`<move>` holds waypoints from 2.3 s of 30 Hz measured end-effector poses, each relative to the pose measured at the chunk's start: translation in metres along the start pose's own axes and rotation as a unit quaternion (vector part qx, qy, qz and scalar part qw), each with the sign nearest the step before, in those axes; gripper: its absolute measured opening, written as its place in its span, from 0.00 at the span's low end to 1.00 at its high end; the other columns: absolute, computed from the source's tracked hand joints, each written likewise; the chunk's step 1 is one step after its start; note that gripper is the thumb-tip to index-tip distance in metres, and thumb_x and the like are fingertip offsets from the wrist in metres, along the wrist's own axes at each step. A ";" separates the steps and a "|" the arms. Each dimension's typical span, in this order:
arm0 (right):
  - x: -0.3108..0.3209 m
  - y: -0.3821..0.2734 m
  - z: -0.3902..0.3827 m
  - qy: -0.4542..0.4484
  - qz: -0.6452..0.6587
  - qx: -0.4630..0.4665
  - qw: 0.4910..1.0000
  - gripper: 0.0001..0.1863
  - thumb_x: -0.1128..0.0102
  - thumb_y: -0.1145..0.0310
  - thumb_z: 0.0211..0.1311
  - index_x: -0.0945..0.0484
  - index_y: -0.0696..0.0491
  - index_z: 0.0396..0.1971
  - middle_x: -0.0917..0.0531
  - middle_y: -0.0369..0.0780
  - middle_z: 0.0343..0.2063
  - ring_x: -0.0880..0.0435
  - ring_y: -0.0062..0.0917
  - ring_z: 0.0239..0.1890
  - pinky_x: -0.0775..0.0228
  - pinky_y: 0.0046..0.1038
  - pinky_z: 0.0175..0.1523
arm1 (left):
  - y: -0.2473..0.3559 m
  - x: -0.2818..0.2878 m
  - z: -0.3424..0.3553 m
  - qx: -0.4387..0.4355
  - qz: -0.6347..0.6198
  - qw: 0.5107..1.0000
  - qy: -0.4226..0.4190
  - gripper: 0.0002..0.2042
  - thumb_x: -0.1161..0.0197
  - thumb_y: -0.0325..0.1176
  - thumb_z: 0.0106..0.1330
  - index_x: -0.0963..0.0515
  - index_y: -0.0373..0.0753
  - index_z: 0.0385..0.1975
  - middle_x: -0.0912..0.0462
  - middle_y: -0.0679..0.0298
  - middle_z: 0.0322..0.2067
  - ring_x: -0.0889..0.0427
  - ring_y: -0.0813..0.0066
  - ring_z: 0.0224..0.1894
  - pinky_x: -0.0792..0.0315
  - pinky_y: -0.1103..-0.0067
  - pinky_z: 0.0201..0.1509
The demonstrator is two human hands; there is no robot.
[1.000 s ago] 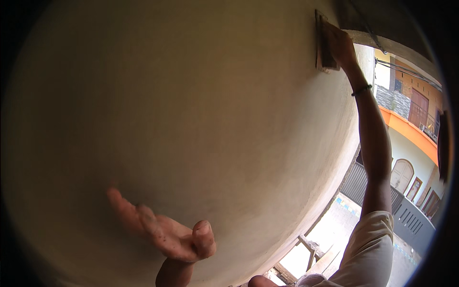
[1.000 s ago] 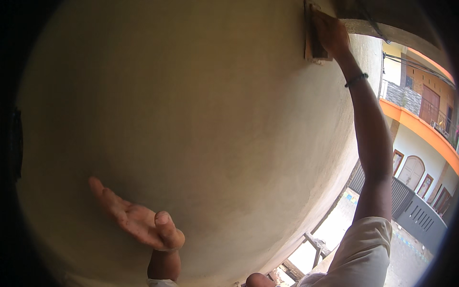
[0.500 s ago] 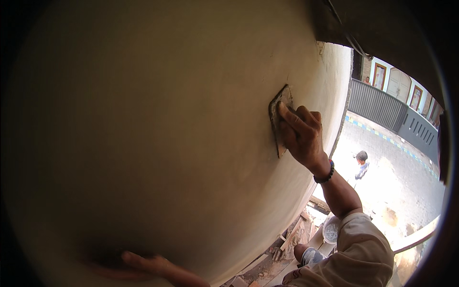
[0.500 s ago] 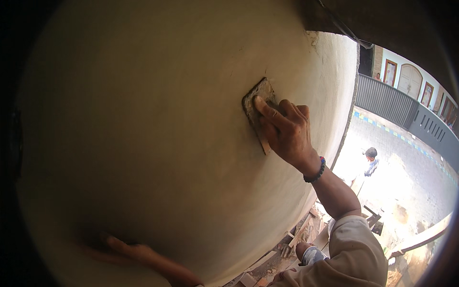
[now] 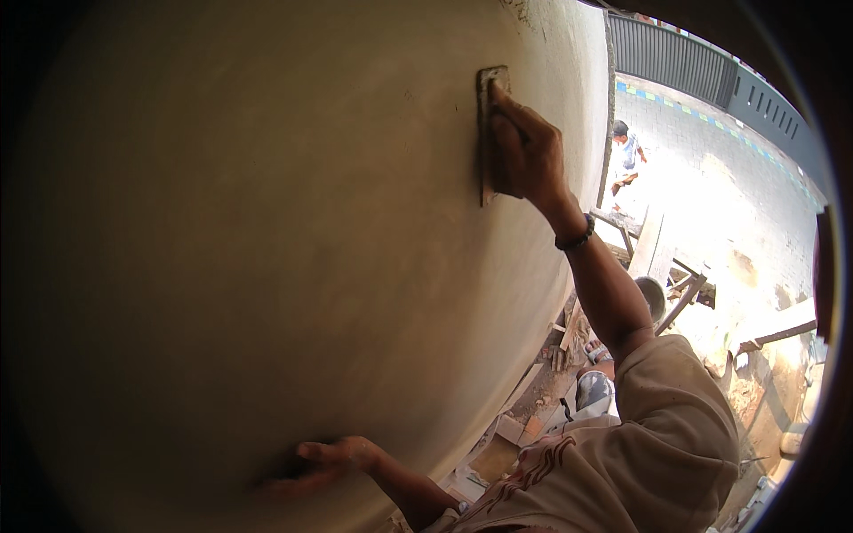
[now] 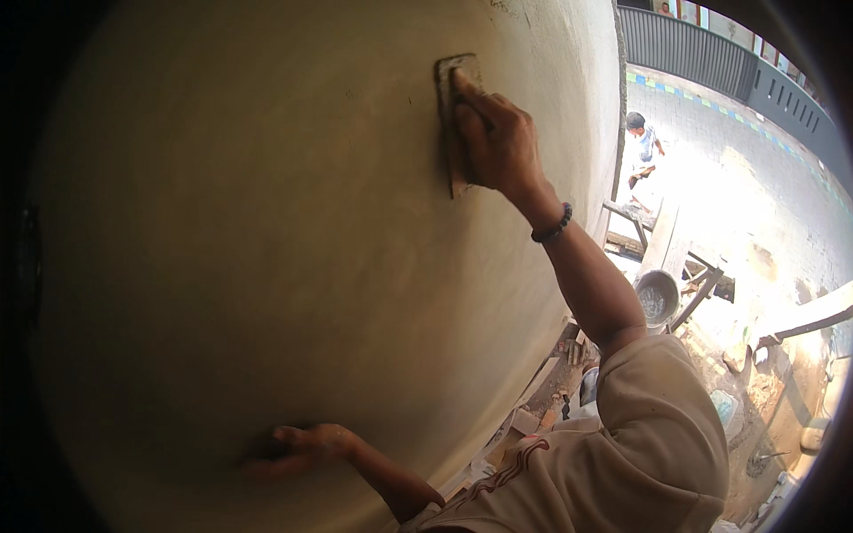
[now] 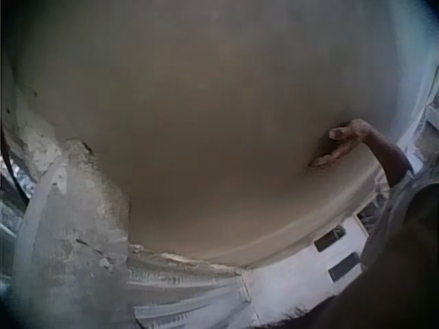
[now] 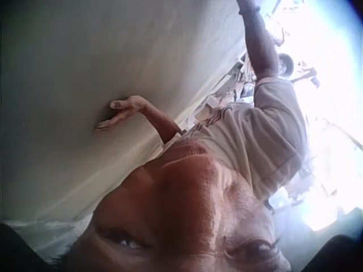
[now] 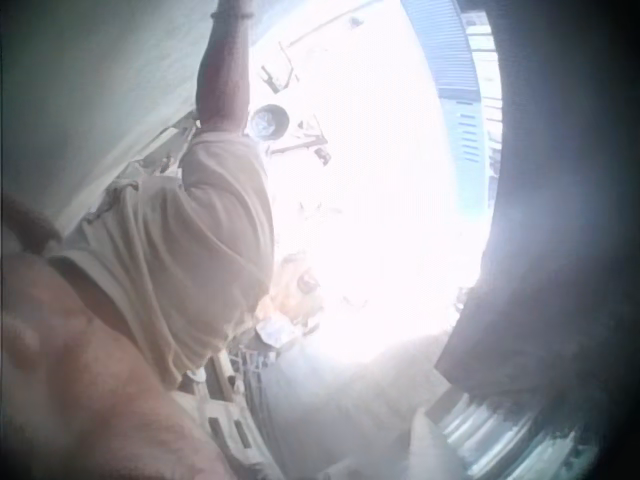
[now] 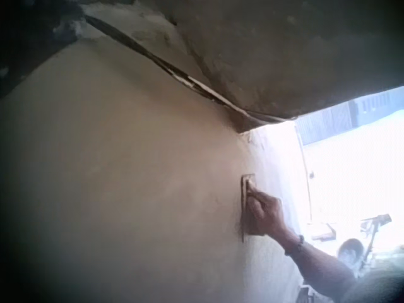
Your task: The person smooths a newly applied layer of plaster on a wall and ceiling using a hand trowel, occasionally picking up more material from a bucket.
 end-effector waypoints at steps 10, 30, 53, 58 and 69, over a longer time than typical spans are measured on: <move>0.007 0.043 -0.033 -0.071 -0.087 -0.071 0.991 0.24 0.41 0.69 0.62 0.23 0.51 0.60 0.18 0.51 0.32 0.17 0.43 0.37 0.27 0.36 0.47 | 0.009 -0.016 -0.006 0.005 -0.006 0.999 -0.054 0.30 0.55 0.42 0.78 0.50 0.29 0.71 0.55 0.43 0.72 0.51 0.48 0.74 0.51 0.55 0.73; 0.038 0.088 0.086 0.031 0.026 -0.029 0.999 0.22 0.43 0.66 0.66 0.22 0.50 0.59 0.14 0.47 0.46 0.14 0.33 0.49 0.25 0.29 0.55 | 0.007 -0.014 -0.005 0.021 0.125 0.990 -0.056 0.32 0.68 0.50 0.80 0.50 0.27 0.71 0.55 0.41 0.70 0.54 0.44 0.73 0.53 0.50 0.73; 0.034 0.103 0.042 -0.030 -0.019 -0.068 0.997 0.23 0.45 0.68 0.65 0.25 0.53 0.61 0.14 0.51 0.42 0.13 0.37 0.45 0.24 0.31 0.52 | 0.009 -0.020 -0.001 0.029 0.119 0.991 -0.057 0.32 0.69 0.51 0.79 0.49 0.29 0.72 0.59 0.39 0.71 0.58 0.42 0.74 0.54 0.49 0.73; 0.015 -0.053 0.088 -0.041 -0.092 0.256 0.962 0.28 0.35 0.64 0.60 0.25 0.43 0.62 0.27 0.36 0.24 0.24 0.26 0.29 0.41 0.30 0.38 | 0.001 -0.009 -0.001 0.036 0.123 0.991 -0.048 0.32 0.68 0.51 0.79 0.49 0.30 0.71 0.57 0.39 0.71 0.56 0.42 0.74 0.53 0.49 0.73; 0.020 0.013 0.031 -0.069 -0.075 0.055 0.993 0.28 0.39 0.71 0.59 0.27 0.56 0.62 0.19 0.47 0.26 0.19 0.42 0.26 0.29 0.38 0.33 | 0.008 -0.014 0.004 0.028 0.104 0.993 -0.047 0.32 0.69 0.51 0.79 0.48 0.30 0.71 0.56 0.40 0.71 0.57 0.42 0.75 0.56 0.47 0.73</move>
Point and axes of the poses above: each hand's wrist, its own z-axis towards the middle knuckle, its own x-axis out of the back of the hand, y = z × x, the point moved 8 cm from there along z, towards the middle knuckle
